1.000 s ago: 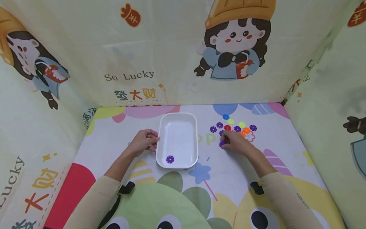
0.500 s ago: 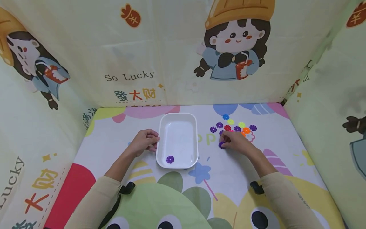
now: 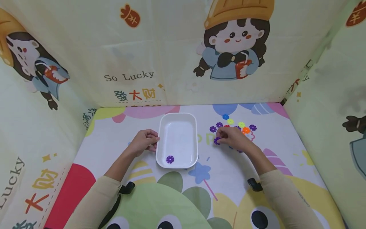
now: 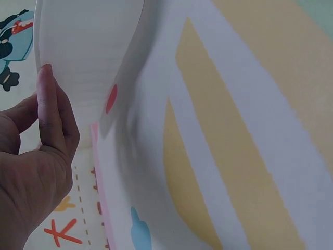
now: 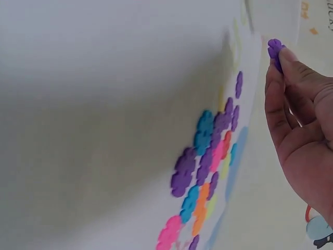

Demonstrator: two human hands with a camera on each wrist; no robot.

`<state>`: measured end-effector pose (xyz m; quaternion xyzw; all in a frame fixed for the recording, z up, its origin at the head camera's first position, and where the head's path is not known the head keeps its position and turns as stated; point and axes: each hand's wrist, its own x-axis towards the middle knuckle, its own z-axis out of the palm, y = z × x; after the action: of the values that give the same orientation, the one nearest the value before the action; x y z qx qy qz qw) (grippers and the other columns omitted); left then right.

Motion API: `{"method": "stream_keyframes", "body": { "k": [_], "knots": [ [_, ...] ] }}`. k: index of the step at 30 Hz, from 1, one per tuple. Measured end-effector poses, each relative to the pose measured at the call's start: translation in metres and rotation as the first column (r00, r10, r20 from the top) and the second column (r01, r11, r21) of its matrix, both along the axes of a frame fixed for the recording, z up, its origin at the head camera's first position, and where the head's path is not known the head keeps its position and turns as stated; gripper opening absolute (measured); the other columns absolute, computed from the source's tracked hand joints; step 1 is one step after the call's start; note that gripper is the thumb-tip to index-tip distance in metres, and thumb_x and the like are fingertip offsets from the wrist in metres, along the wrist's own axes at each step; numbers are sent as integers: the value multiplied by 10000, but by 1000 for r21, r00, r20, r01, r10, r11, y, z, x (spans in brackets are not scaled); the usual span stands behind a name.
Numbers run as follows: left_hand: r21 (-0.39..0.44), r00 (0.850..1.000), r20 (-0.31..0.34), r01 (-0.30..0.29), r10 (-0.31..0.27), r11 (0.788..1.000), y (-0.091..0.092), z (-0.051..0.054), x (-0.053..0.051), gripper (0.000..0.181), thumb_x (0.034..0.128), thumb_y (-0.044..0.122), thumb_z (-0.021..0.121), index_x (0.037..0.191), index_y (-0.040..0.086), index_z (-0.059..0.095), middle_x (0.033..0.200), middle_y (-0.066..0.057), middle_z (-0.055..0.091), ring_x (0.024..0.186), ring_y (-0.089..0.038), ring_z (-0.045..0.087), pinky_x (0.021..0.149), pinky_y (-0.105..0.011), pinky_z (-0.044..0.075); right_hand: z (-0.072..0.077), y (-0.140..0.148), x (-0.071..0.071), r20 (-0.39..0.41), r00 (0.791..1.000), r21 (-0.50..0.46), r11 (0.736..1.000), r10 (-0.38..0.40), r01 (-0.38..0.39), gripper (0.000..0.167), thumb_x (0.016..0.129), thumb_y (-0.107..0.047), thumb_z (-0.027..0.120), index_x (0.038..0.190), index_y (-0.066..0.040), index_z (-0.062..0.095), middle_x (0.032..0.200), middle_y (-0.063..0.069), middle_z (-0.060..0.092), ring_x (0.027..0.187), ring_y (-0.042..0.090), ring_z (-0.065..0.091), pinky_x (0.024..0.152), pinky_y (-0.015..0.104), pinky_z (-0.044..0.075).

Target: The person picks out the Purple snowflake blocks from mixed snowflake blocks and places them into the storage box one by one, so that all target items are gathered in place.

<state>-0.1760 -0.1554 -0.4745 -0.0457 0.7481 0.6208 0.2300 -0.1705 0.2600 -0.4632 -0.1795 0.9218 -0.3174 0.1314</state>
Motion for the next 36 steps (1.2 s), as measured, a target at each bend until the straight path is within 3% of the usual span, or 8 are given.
{"method": "stream_keyframes", "body": {
  "k": [17,36],
  "knots": [
    [1,1000,4,1,-1,1000,2,-1,-1,234,969,67,713,1135,-54,600,784,-87,647,597,-159,662,558,-324,650,32,-49,-11,1,998,-129,989,70,-70,144,931,-127,778,1027,-163,676,986,-24,753,924,167,715,869,342,659],
    [-12,1000,15,1,-1,1000,0,-1,-1,237,978,88,710,1143,-43,603,814,-101,664,616,-169,678,574,-332,656,29,-120,-22,55,973,-130,968,225,-217,133,928,-116,780,1011,-168,690,1004,-16,756,920,152,709,883,318,652]
  ]
}}
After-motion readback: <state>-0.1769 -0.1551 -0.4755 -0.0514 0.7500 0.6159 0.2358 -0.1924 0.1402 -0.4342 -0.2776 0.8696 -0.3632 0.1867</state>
